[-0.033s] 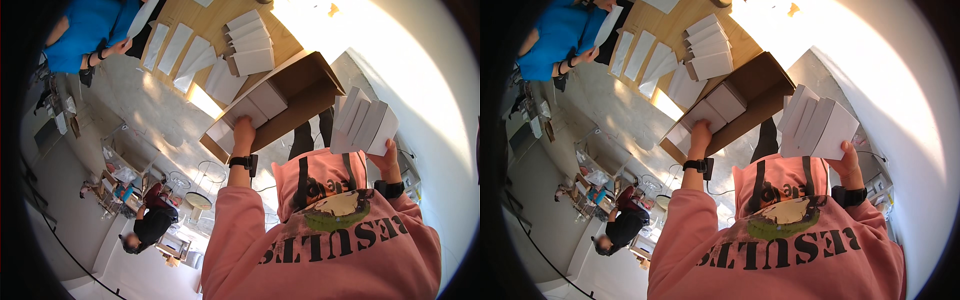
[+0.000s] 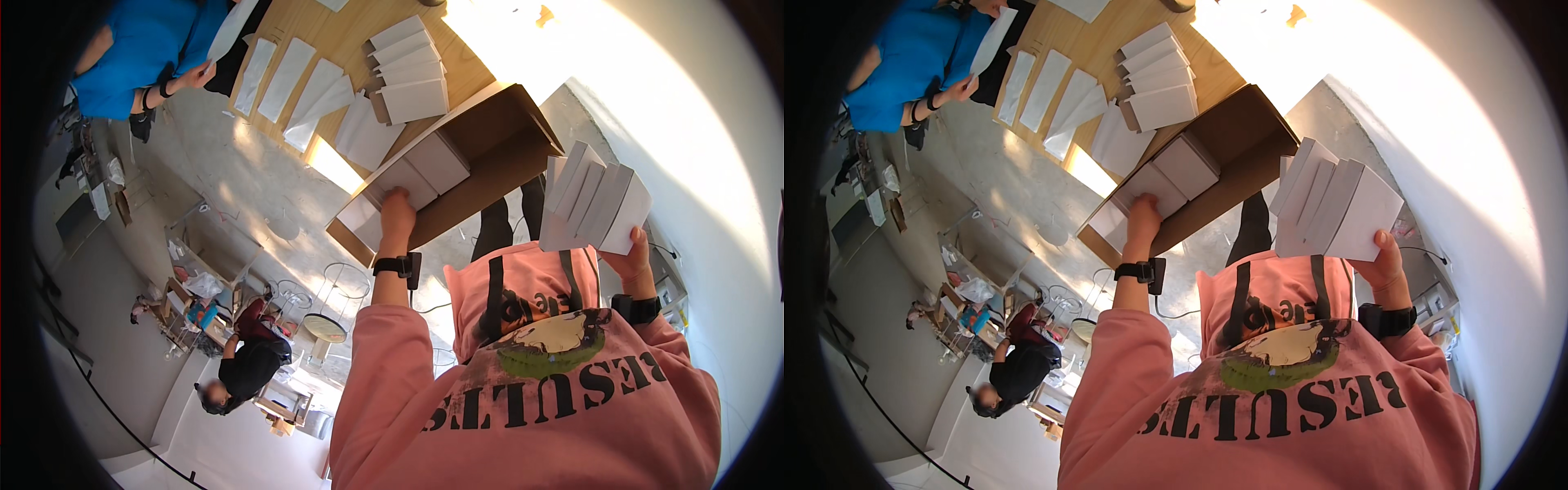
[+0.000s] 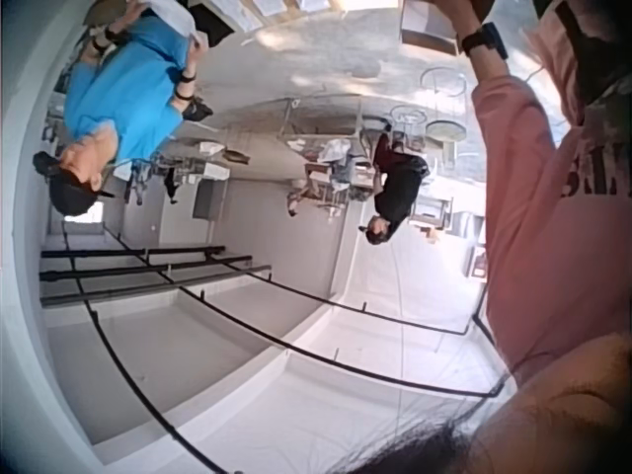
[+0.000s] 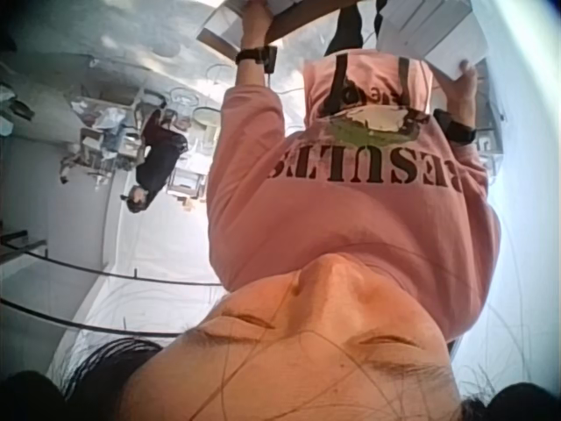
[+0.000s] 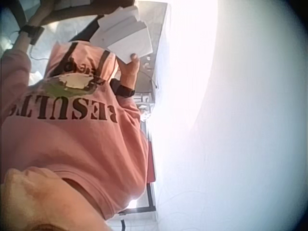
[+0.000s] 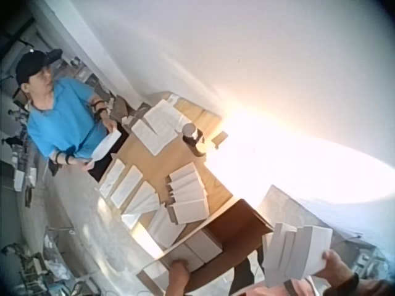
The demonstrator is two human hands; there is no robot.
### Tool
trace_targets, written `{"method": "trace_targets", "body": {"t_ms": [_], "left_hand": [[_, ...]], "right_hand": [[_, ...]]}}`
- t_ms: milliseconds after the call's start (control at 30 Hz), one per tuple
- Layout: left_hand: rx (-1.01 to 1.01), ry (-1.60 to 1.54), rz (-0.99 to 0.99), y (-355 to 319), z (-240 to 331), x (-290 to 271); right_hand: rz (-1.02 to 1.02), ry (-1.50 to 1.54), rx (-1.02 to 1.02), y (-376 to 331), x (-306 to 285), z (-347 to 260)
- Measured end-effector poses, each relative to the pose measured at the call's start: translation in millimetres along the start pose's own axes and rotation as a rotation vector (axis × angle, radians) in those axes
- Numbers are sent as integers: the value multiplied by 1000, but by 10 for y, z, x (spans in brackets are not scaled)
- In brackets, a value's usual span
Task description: The person assembles a cardboard box, applies adhesive tape to the bottom, and then places several white rectangular paper products into the box from a table.
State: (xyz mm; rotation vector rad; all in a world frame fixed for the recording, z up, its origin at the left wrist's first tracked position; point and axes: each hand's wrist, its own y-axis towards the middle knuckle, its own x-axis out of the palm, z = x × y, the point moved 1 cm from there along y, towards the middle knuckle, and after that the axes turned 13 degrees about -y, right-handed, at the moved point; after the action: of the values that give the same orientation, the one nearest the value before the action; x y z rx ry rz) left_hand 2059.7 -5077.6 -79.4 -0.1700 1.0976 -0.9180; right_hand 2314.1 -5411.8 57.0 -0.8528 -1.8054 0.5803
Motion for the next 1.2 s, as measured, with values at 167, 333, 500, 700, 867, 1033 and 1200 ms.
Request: {"method": "trace_targets", "body": {"t_ms": [167,333,500,700,867,1033,1200], "left_hand": [[-169,-318,94,72,164,-255],[31,44,-136,62,362,-250],[138,225,-257,-5,475,-62],[58,331,-303,-12,444,69],[28,392,-316,22,540,104],[229,265,-324,94,715,133],[152,167,-164,203,902,144]], "right_hand": [[3,-11,-4,-12,-20,-20],[20,-33,-6,-20,-75,7],[-23,0,-3,-7,-79,6],[-18,53,16,9,-115,7],[54,-22,5,19,-115,-15],[56,-66,-2,45,-131,-53],[-17,48,24,57,-175,-74]]}}
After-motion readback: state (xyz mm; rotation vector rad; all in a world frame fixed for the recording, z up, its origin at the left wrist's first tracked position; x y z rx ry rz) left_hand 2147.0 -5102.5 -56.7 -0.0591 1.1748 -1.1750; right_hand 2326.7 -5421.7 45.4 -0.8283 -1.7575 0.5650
